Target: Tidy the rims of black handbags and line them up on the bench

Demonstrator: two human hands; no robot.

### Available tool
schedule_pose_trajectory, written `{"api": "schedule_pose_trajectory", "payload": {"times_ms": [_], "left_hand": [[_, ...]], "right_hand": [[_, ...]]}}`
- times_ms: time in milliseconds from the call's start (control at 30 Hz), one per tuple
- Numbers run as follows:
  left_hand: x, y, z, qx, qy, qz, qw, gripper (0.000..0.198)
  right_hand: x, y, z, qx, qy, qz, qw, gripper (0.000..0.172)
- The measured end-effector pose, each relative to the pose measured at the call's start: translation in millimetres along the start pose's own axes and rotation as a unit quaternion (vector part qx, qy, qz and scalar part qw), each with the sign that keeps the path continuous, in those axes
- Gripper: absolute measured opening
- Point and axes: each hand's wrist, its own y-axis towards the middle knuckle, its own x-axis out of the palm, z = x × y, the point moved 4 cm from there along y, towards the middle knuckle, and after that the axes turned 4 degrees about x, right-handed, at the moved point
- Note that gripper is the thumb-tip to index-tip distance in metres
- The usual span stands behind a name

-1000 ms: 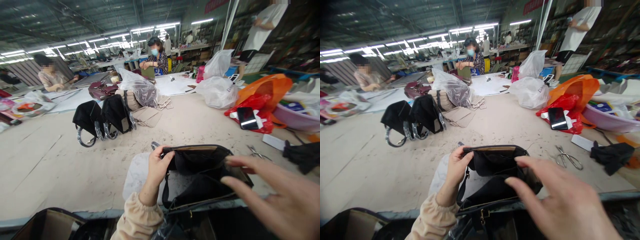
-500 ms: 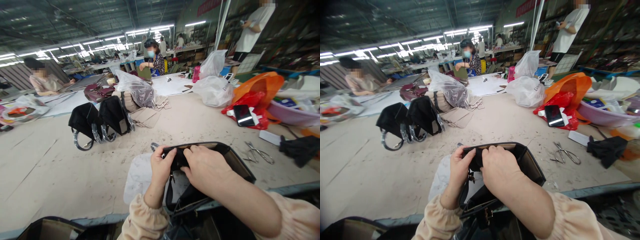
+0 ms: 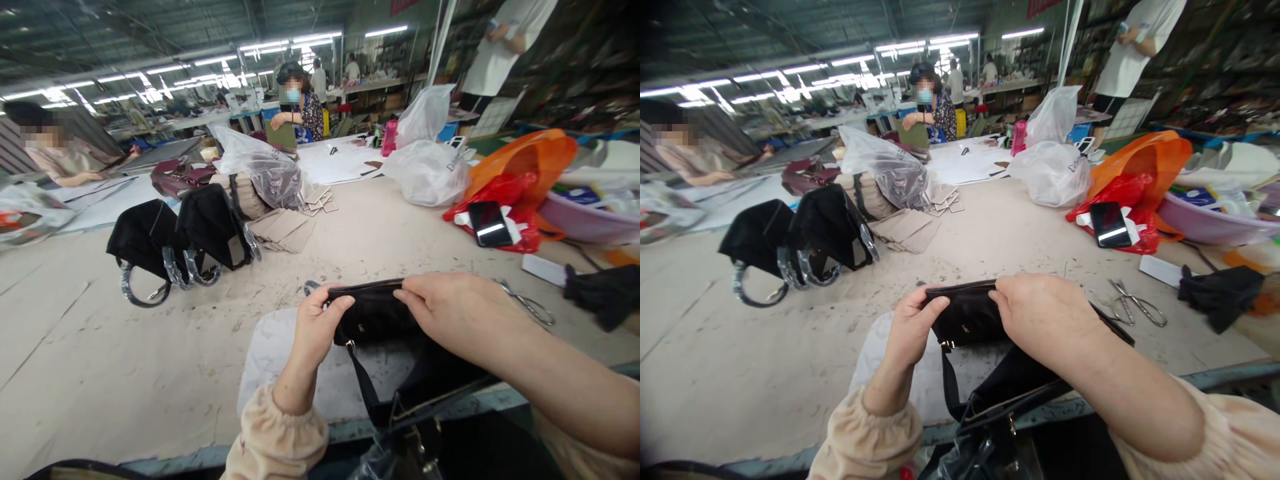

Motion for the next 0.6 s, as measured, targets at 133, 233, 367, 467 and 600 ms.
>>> {"api": "schedule_pose_trajectory", "payload": {"times_ms": [133, 233, 367, 467, 600], "left_hand": [[1.8, 2.5, -1.0, -0.003, -0.011, 0.002, 1.0, 0.016], [2.8, 3.6, -1.9, -0.004, -0.022, 0.005, 1.0, 0.016], [3.1, 4.0, -1.6, 0.006, -0.016, 0.016, 1.0, 0.015], [3.8, 3.5, 0.4, 0.017, 0.003, 0.028, 0.999, 0.014], [6.1, 2.4, 3.9, 0.034, 0.012, 0.039, 0.999, 0.015]], "right_hand": [[-0.8, 0.4, 0.2, 0.0, -0.001, 0.042, 0.999, 0.029], [-0.8, 0.4, 1.6, 0.003, 0.001, 0.057, 0.998, 0.028], [-1.7, 1.8, 3.0, 0.012, -0.003, 0.063, 0.998, 0.029], [-2.3, 1.8, 3.1, 0.01, 0.0, 0.066, 0.998, 0.031], [-2.2, 0.0, 4.4, 0.017, -0.004, 0.069, 0.997, 0.031]]}}
